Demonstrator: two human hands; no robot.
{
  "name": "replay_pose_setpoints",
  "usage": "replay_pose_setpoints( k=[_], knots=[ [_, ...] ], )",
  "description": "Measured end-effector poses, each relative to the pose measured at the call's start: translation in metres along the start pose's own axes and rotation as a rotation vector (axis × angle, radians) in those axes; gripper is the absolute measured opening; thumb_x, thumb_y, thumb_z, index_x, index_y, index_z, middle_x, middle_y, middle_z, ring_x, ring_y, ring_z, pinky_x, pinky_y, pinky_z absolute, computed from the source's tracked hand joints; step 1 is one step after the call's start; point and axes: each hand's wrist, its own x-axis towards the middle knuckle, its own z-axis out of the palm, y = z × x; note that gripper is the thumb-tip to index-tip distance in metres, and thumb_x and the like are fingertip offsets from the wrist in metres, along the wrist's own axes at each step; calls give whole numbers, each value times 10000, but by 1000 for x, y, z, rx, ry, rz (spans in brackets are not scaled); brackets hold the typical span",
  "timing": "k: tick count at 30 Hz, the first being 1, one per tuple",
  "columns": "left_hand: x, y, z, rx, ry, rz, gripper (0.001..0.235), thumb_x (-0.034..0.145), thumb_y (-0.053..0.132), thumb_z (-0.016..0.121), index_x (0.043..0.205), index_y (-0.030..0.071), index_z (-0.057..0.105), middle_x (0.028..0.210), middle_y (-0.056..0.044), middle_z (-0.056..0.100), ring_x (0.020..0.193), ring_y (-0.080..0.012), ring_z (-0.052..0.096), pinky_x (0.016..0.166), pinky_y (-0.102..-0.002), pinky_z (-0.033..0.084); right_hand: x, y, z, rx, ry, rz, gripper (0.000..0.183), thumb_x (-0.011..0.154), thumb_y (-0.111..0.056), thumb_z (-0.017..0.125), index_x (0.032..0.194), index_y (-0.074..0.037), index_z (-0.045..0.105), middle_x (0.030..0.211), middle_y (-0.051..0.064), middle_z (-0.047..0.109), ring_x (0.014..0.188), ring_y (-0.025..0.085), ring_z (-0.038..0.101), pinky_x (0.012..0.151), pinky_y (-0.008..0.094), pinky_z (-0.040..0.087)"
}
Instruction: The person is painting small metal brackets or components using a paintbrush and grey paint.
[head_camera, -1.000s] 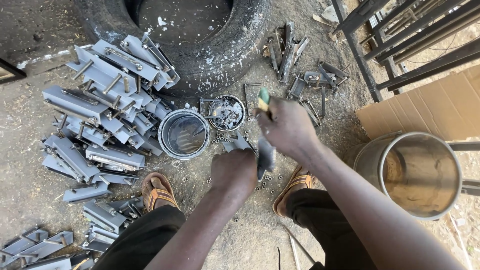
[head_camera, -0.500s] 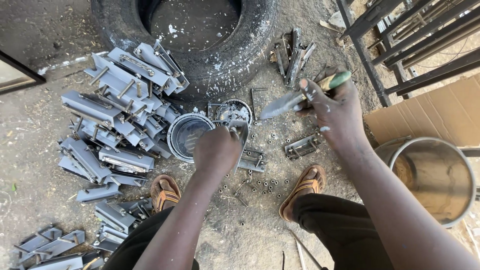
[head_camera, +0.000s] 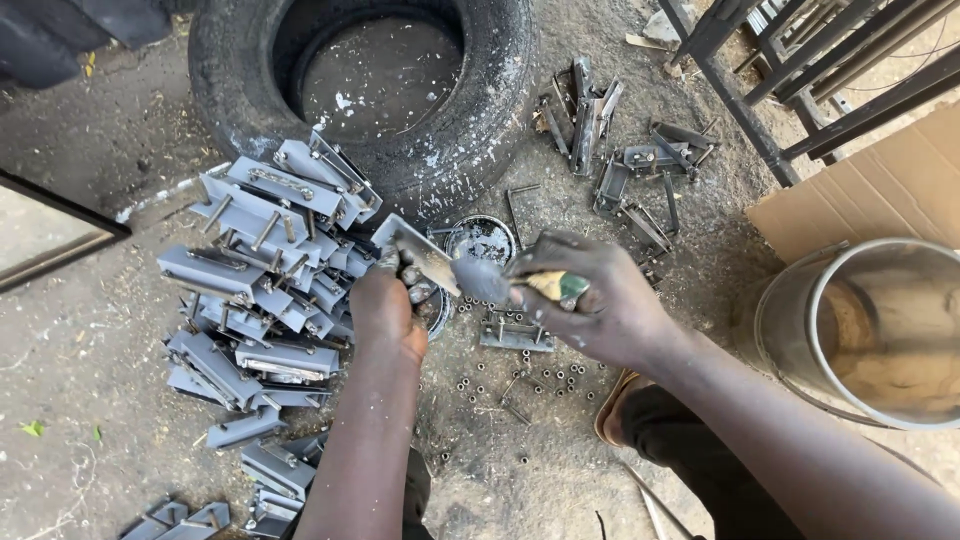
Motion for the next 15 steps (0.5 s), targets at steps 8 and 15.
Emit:
replay_pose_setpoints(
  k=[8, 15],
  knots=[
    [27, -17, -23, -238, -19, -99, 262, 1078, 249, 380, 890, 132, 521, 643, 94, 354, 495, -90, 387, 511, -272, 292, 16, 3, 25, -129, -158, 124, 199, 885, -59, 691, 1057, 25, 747, 965, 298, 716, 874, 436, 753, 761, 516, 645],
    [17, -18, -18, -263, 18, -74, 226, 1065, 229, 410, 875, 153, 506, 660, 84, 404, 506, -116, 414, 550, -311, 315, 8, 33, 51, -61, 69, -9, 180, 887, -106, 707, 1036, -22, 759, 936, 245, 721, 914, 466, 711, 821, 540, 589]
  ],
)
